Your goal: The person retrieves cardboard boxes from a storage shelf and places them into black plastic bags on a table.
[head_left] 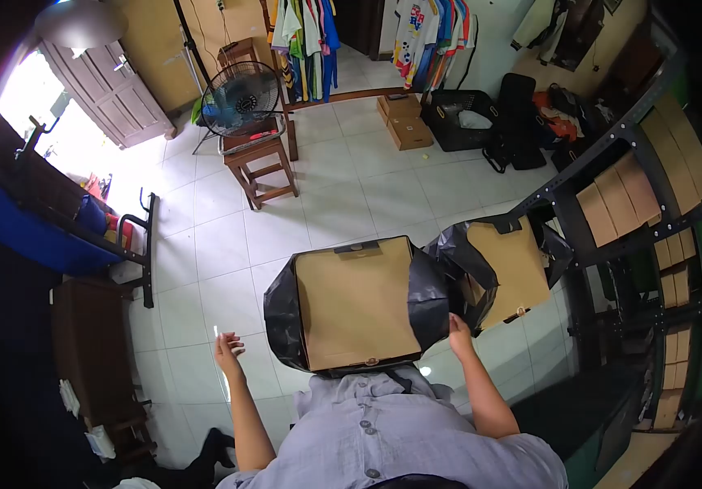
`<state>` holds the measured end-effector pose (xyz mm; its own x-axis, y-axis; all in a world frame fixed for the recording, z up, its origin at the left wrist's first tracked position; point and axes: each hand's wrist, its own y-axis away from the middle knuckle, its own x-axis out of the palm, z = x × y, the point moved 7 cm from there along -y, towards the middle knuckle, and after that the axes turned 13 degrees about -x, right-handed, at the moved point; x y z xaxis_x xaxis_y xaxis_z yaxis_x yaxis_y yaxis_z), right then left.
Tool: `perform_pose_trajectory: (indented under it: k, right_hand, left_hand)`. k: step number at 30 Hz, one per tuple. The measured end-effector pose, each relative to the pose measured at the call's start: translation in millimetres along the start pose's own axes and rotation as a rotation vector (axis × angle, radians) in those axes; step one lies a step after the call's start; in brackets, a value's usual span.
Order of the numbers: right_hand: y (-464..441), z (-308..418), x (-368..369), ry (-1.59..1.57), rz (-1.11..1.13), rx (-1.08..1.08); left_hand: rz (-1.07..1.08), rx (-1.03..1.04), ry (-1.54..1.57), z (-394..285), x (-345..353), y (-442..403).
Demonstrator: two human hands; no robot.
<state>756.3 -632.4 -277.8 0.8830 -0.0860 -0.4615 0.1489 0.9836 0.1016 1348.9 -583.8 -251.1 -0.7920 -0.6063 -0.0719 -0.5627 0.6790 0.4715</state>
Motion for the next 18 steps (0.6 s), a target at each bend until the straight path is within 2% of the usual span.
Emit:
perform_pose_trajectory:
  k: [1, 2, 3, 5, 7, 9, 11, 13, 15, 18]
  right_hand:
    - [-3, -7, 6, 0.099, 0.037, -0.002]
    - [-2, -13, 13, 0.047, 0.076, 0.143]
    - [-7, -22, 18, 0.042, 0.071, 0.141]
    - [-9, -63, 30, 0.015, 0.08, 0.351]
    - [-8, -52, 36, -0.05, 0.113, 0.367]
    - [2, -55, 46, -0.371, 0.053, 0.579]
    - [3, -52, 49, -0.44, 0.086, 0.604]
    - [0, -33, 69, -0.827, 0.232, 0.576]
    - [-4, -28, 70, -0.775, 0.204, 0.535]
    - [-7, -32, 59, -0.868, -0.005, 0.626]
  left_hand:
    - [-0.049, -0.1, -0.008, 38, -7, -15]
    - [0.006, -0.243, -0.051, 84, -5, -23]
    - [0.065, -0.386, -0.095, 120, 1, -27]
    - [0.107, -0.674, -0.006, 165, 34, -11]
    - [0.535, -0.624, 0.109, 161, 103, 8]
    - [0.571, -0.646, 0.185, 157, 137, 18]
    - [0.583, -0.646, 0.2, 157, 163, 14]
    - [0.599, -0.642, 0.227, 163, 179, 5]
    - [0.61, -0.637, 0.253, 175, 191, 10]
    - [0.633, -0.631, 0.292, 191, 209, 13]
